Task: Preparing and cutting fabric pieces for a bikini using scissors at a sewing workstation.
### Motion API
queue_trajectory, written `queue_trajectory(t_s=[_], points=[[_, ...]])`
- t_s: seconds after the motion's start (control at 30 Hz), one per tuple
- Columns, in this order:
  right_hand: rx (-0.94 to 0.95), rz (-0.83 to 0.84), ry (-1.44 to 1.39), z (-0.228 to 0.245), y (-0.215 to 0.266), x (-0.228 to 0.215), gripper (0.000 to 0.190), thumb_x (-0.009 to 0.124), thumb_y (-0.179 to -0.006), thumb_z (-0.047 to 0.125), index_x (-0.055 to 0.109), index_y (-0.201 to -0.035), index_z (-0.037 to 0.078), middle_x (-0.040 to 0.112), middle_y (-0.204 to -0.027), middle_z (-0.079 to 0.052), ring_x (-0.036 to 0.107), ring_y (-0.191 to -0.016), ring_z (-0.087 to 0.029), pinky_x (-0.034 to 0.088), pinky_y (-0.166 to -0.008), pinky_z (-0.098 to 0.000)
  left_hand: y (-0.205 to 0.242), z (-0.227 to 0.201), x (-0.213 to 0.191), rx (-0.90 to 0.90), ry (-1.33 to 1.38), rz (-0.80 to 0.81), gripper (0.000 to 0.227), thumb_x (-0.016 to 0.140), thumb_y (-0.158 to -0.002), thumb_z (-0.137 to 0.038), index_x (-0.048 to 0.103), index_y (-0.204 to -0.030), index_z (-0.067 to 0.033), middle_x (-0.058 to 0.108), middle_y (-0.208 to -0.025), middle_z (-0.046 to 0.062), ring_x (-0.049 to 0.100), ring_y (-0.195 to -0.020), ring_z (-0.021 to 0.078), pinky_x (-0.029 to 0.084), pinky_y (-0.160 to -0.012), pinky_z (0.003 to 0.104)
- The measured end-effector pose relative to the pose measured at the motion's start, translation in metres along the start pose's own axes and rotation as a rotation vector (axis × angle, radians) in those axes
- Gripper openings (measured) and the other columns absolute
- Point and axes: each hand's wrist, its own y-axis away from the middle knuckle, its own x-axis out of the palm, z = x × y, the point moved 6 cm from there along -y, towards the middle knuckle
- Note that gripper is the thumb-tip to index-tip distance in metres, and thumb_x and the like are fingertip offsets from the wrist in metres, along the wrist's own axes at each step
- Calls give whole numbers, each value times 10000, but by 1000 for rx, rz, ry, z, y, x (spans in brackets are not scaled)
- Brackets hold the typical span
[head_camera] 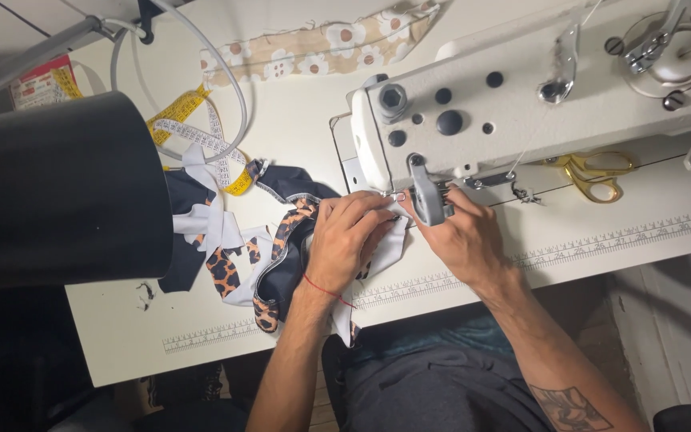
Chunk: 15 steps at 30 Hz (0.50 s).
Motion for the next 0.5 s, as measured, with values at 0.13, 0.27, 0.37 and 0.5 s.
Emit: queue_trajectory(t_s=[0.13,0.27,0.37,0.5], points=[[-57,5,-6,20,-25,-27,108,818,-986,151,772,-898,110,586,-749,-24,642,-577,-207,539,-504,-312,3,2,0,-1,4,-5,68,722,-1048,-205,759,-1013,-160,784,-1128,8,731,-1159,231,500,-878,358],[-71,44,-20,22,-29,-28,23,817,-969,147,807,-977,128,588,-748,-15,618,-551,-171,540,-492,-309,1,2,-2,11,1,-11,83,715,-1055,-198,759,-1004,-150,781,-1118,19,738,-1149,246,504,-870,368],[-51,48,3,20,-34,-29,113,811,-991,177,763,-918,104,566,-732,-27,602,-520,-183,521,-466,-318,2,2,-1,8,1,-15,80,720,-1052,-201,757,-1001,-151,783,-1118,18,740,-1147,245,508,-871,369],[43,152,-237,-8,-19,4,230,789,-975,92,689,-777,27,542,-614,-78,574,-453,-225,487,-438,-330,2,2,-2,-13,7,-28,83,722,-1044,-202,761,-993,-150,789,-1105,16,745,-1141,236,507,-873,371]])
